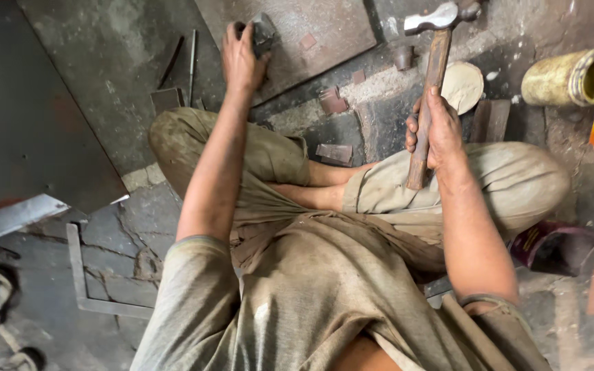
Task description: The person sits on the floor and uses a hammer to repeatedly strike a small metal piece placed on a flat metal plate. They adjust the metal piece's position multiple times and use a chisel to work on the metal.
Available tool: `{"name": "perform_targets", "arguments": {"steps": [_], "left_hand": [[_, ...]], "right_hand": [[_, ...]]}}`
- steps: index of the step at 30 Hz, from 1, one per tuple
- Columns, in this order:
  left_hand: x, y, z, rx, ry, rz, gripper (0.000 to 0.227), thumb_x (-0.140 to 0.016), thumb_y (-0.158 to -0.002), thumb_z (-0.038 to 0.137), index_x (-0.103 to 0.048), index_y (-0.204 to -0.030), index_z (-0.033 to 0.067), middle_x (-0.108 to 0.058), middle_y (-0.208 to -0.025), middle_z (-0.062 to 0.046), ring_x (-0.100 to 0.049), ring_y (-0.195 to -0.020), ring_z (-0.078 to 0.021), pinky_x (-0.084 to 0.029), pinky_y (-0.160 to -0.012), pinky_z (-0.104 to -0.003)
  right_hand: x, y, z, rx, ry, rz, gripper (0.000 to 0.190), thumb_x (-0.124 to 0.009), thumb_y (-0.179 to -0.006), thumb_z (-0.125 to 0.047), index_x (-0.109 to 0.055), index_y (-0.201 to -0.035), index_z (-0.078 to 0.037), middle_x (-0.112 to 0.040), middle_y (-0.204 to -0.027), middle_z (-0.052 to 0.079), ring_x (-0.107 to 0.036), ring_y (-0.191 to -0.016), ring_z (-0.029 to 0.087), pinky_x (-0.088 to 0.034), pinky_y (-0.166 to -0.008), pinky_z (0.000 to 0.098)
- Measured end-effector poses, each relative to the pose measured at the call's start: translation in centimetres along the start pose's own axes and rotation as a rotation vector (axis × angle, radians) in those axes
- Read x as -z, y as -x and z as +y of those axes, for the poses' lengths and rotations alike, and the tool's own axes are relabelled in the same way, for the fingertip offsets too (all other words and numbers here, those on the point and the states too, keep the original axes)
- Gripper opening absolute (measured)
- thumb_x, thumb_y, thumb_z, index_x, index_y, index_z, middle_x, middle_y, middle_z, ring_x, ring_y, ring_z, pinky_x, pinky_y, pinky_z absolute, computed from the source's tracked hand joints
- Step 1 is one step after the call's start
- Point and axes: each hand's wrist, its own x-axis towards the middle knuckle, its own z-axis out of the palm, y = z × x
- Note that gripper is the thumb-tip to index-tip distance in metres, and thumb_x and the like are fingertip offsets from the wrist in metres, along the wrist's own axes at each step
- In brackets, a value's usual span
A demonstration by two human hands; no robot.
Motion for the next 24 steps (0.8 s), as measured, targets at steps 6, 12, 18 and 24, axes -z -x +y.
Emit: {"name": "perform_targets", "arguments": {"steps": [6, 12, 18, 24], "left_hand": [[-0.3, -2.5, -3.0, -0.103, 0.043, -0.031, 0.087, -0.1, -0.064, 0.028, -0.06, -0.137, 0.0046, -0.05, -0.138, -0.024, -0.048, -0.127, -0.0445, -0.043, -0.108, -0.05], [0.1, -1.9, 1.3, -0.006, 0.014, -0.154, 0.095, -0.101, -0.055, 0.038, -0.058, -0.132, 0.0029, -0.052, -0.135, -0.021, -0.05, -0.126, -0.0372, -0.043, -0.11, -0.051], [-2.1, -0.2, 7.9, -0.074, 0.095, -0.186, 0.091, -0.098, -0.065, 0.043, -0.057, -0.137, 0.0066, -0.051, -0.133, -0.019, -0.044, -0.131, -0.0389, -0.036, -0.112, -0.053], [-2.8, 0.8, 6.3, -0.066, 0.2, -0.018, 0.089, -0.098, -0.061, 0.046, -0.058, -0.135, 0.0189, -0.039, -0.145, -0.017, -0.026, -0.144, -0.0399, -0.017, -0.118, -0.067]], "right_hand": [[-1.4, 0.0, 0.2, -0.014, 0.188, 0.003, 0.045, -0.056, -0.104, -0.057, -0.054, -0.102, -0.012, -0.055, -0.068, 0.002, -0.051, -0.046, 0.012, -0.046, -0.039, 0.0296], [-4.4, 1.1, -0.3, -0.003, 0.34, 0.007, 0.038, -0.056, -0.103, -0.049, -0.052, -0.1, -0.011, -0.054, -0.066, 0.002, -0.05, -0.043, 0.013, -0.043, -0.036, 0.0301], [-8.9, 2.8, -4.0, 0.27, 0.569, -0.118, 0.035, -0.054, -0.109, -0.042, -0.058, -0.109, -0.007, -0.058, -0.075, 0.002, -0.055, -0.057, 0.01, -0.049, -0.05, 0.0267], [-9.5, 2.7, -6.0, 1.032, 0.403, -0.385, 0.041, -0.052, -0.112, -0.047, -0.053, -0.13, -0.01, -0.058, -0.089, 0.006, -0.06, -0.075, 0.014, -0.054, -0.062, 0.0295]]}}
